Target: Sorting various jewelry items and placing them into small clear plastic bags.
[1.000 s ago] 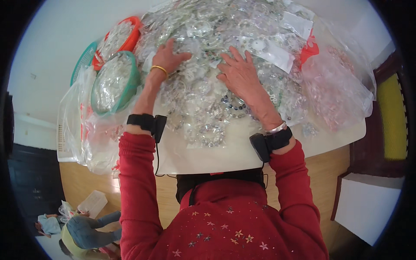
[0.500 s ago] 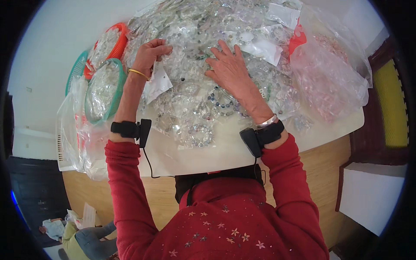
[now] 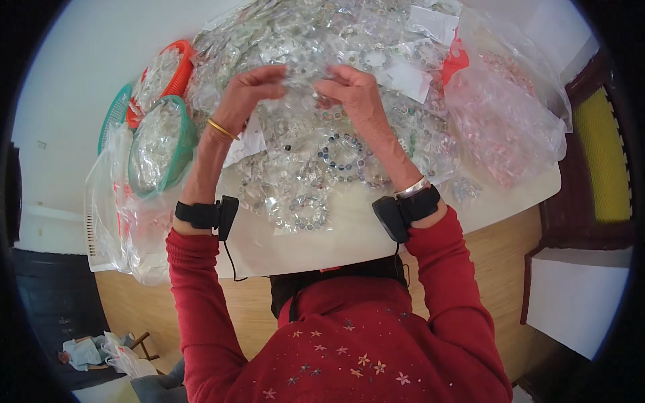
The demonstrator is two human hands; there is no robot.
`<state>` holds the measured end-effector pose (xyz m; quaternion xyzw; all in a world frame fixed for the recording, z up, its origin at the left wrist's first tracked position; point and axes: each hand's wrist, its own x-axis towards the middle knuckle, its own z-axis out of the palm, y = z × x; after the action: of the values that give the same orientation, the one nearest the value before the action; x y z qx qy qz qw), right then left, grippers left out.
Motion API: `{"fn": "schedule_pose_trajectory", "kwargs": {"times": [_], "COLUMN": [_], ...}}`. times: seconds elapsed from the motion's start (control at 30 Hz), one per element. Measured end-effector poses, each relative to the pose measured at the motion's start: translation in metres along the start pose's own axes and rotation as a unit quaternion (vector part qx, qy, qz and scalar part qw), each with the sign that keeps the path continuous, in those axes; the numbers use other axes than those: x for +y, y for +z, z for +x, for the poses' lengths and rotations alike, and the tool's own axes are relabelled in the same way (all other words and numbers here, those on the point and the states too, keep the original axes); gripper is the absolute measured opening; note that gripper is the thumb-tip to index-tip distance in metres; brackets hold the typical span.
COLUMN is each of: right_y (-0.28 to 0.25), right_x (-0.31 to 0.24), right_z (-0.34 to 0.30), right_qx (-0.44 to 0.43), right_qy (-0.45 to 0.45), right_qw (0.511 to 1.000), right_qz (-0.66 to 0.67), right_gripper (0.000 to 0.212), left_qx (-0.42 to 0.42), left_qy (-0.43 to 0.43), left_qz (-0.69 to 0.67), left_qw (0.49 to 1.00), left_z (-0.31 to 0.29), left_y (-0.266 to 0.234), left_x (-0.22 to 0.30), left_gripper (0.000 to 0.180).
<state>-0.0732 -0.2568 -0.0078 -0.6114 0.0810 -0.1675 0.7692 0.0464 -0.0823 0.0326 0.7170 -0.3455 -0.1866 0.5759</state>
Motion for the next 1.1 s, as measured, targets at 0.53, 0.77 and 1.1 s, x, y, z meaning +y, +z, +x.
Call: {"fn": "schedule_pose_trajectory", "kwargs": {"times": [0.53, 0.77, 1.1], "right_y": [-0.036, -0.023, -0.017], "right_x": [-0.001, -0.004, -0.009], "right_z": [0.022, 0.016, 0.010], "right_qx": [0.332, 0.176, 0.074], "right_qy": [-0.344, -0.232, -0.054], "right_qw": [0.725, 0.944, 0.995], "right_qz": [-0.496, -0.155, 0.033], "right_gripper": [0.052, 0.046, 0.023], "left_qx": [0.218, 0.106, 0.073], "left_qy": [0.082, -0.064, -0.035], "left_qz": [0.500, -0.100, -0.079], "left_qw": [0.834, 0.987, 0.994], "left_z": [0.105, 0.079, 0.022], "left_y": [-0.018, -0.024, 0.014], "left_x": [-0.067, -0.039, 0.000], "left_gripper": [0.035, 0.031, 0.025]}}
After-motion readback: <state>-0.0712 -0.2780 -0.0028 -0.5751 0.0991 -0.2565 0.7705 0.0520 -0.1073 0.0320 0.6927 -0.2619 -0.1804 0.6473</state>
